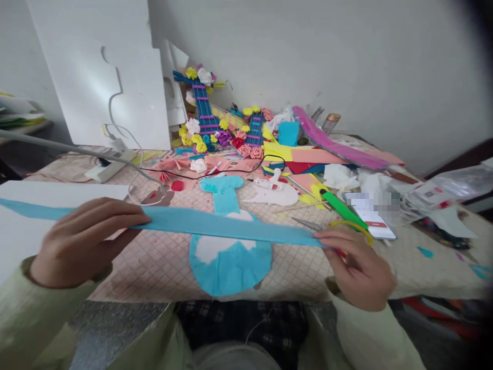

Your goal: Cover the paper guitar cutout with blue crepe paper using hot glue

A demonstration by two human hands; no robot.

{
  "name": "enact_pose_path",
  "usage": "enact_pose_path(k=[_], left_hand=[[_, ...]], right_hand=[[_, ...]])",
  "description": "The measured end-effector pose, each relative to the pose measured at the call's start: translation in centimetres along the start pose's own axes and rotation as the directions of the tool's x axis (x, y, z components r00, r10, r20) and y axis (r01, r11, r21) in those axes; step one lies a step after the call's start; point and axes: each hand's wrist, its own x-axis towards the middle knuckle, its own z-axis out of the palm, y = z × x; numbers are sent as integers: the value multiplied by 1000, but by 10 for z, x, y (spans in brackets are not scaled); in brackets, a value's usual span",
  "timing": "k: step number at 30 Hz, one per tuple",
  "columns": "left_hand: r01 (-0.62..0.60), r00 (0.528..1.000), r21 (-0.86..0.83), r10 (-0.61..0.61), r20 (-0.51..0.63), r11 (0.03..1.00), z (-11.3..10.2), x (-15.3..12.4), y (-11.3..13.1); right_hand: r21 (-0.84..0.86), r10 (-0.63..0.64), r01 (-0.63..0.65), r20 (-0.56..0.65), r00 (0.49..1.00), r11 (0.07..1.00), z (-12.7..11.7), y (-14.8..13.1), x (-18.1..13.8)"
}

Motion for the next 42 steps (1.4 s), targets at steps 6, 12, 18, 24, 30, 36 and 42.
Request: enact_pose_path(k=[6,12,18,24,30,36,42], left_hand=[[-46,990,85,34,137,995,26,-40,-4],[90,888,83,-118,444,992,59,-91,-15],[78,863,57,-96,495,995,56,-91,-24],[66,823,-34,-35,568,997,54,-78,-29],[42,867,-53,-10,499,998,50,-74,-36],[14,919,-113,32,394,993,45,-70,-41],[77,935,-126,-28,352,989,38,-60,-37]], right_hand=[[-77,-94,111,198,976,991,4,16,-17],[-40,-9,27,385,923,999,15,26,-67],[3,18,-21,327,945,1000,13,22,-69],[6,85,-90,271,959,996,15,17,-64],[26,168,-181,256,952,983,11,13,-63],[113,210,-252,294,933,961,8,14,-62],[195,249,-332,357,900,923,4,13,-56]])
